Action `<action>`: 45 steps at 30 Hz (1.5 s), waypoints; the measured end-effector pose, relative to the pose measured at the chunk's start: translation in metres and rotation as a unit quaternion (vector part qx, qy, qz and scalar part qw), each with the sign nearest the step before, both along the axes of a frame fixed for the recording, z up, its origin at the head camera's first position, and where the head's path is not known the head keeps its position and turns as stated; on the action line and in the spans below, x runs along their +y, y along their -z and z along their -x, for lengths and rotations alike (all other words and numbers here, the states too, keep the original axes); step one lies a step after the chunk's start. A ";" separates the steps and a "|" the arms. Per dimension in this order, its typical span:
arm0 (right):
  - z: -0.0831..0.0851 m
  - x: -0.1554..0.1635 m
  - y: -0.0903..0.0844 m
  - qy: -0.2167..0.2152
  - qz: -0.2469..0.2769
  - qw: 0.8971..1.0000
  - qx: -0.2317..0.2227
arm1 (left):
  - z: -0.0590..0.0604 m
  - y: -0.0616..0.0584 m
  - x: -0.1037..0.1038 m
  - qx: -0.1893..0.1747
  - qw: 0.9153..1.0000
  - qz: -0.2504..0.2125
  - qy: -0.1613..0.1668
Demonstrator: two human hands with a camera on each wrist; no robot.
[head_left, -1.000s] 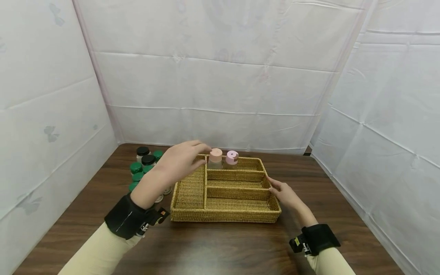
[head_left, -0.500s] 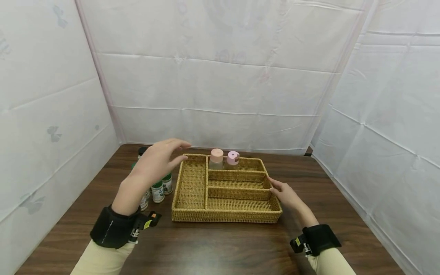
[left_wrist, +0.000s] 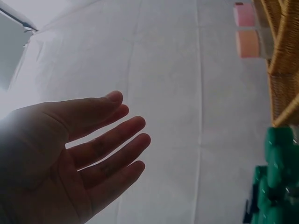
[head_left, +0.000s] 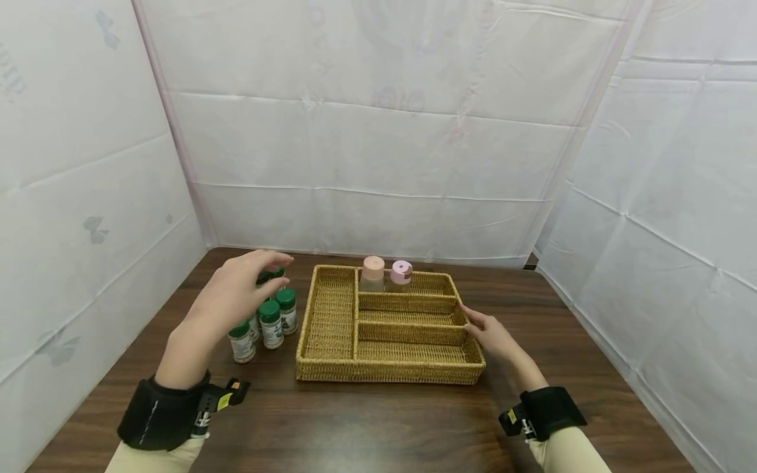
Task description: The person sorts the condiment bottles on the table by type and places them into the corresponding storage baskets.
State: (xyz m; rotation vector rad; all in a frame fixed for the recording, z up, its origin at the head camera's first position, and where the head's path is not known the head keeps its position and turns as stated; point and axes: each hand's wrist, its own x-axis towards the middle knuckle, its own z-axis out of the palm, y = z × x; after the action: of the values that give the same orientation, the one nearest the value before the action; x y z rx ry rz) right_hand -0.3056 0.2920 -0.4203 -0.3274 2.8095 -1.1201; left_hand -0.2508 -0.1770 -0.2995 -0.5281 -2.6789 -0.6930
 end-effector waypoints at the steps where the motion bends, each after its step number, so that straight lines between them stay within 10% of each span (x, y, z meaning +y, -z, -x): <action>1: 0.000 0.000 0.000 0.004 0.004 1.000 -0.002 | 0.000 0.003 -0.003 -0.004 1.000 0.002 -0.004; 23: 0.000 0.001 0.002 -0.001 0.005 1.000 -0.005 | 0.006 0.080 -0.051 -0.084 0.991 0.050 -0.092; 45: 0.000 0.000 0.000 -0.006 0.006 1.000 0.001 | -0.002 0.088 -0.047 -0.093 0.988 0.063 -0.109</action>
State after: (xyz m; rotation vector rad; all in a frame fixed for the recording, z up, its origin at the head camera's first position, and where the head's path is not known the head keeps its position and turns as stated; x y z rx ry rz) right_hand -0.3059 0.2922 -0.4206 -0.3472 2.7998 -1.1360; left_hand -0.2490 -0.2235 -0.3875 -0.2038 -2.9111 -0.5370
